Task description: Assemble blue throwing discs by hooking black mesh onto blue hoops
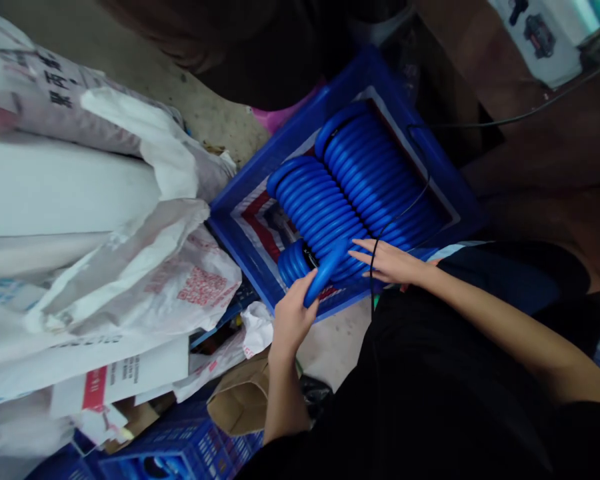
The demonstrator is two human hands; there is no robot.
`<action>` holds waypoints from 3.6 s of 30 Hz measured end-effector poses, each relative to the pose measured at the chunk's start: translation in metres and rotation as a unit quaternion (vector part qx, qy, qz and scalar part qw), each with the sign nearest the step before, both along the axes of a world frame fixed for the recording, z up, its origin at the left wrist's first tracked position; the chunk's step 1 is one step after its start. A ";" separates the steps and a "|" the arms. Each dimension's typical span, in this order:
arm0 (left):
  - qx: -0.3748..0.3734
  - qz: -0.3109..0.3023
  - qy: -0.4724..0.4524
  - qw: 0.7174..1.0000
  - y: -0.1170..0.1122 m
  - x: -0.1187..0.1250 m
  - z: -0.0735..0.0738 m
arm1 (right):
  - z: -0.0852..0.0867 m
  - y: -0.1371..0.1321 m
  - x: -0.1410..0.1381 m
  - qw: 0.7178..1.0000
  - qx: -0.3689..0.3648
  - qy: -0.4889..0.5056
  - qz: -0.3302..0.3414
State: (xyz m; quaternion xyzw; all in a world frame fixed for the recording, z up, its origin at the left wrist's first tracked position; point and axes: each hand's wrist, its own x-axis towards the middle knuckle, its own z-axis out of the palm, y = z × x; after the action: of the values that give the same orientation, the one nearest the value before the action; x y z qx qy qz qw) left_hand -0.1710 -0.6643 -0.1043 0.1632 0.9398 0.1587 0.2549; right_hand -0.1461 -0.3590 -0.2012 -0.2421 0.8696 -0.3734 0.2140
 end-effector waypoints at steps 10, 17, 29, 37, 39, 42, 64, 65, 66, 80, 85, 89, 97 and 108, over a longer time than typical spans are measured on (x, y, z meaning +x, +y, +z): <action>0.219 -0.380 0.053 0.897 0.117 -0.045 0.095 | 0.079 0.038 0.076 0.905 -0.232 0.236 -0.267; 0.291 -0.375 0.098 0.874 0.153 -0.056 0.107 | 0.100 0.078 0.095 0.877 -0.196 0.280 -0.339; 0.310 -0.376 0.098 0.868 0.192 -0.028 0.123 | 0.136 0.102 0.107 0.861 -0.156 0.336 -0.350; 0.321 -0.365 0.136 0.863 0.194 -0.030 0.126 | 0.135 0.096 0.108 0.862 -0.146 0.335 -0.351; 0.322 -0.364 0.133 0.864 0.195 -0.029 0.126 | 0.142 0.096 0.109 0.873 -0.123 0.332 -0.335; 0.323 -0.364 0.133 0.864 0.197 -0.029 0.127 | 0.152 0.096 0.109 0.880 -0.117 0.322 -0.330; 0.411 -0.281 0.076 0.864 0.158 -0.066 0.113 | 0.147 0.093 0.092 0.899 -0.165 0.250 -0.321; 0.410 -0.277 0.069 0.866 0.157 -0.066 0.112 | 0.144 0.095 0.092 0.898 -0.175 0.246 -0.320; 0.401 -0.281 0.062 0.870 0.157 -0.066 0.111 | 0.142 0.095 0.092 0.896 -0.181 0.246 -0.322; 0.267 -0.379 0.105 0.880 0.203 -0.034 0.118 | 0.143 0.085 0.094 0.910 -0.127 0.213 -0.331; 0.268 -0.396 0.097 0.873 0.206 -0.034 0.118 | 0.145 0.084 0.095 0.912 -0.166 0.178 -0.331; 0.301 -0.387 0.089 0.867 0.203 -0.039 0.118 | 0.146 0.090 0.096 0.896 -0.232 0.183 -0.331; 0.319 -0.367 0.100 0.868 0.206 -0.039 0.122 | 0.149 0.094 0.101 0.890 -0.179 0.241 -0.342; 0.387 -0.346 0.075 0.851 0.199 -0.053 0.109 | 0.139 0.107 0.111 0.880 -0.175 0.259 -0.357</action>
State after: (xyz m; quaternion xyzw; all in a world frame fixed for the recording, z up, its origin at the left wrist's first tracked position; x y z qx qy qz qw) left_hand -0.2241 -0.4652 0.0045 0.5743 0.7015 0.3987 0.1380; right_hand -0.0356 -0.2523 -0.0622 -0.0364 0.8417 -0.4948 -0.2130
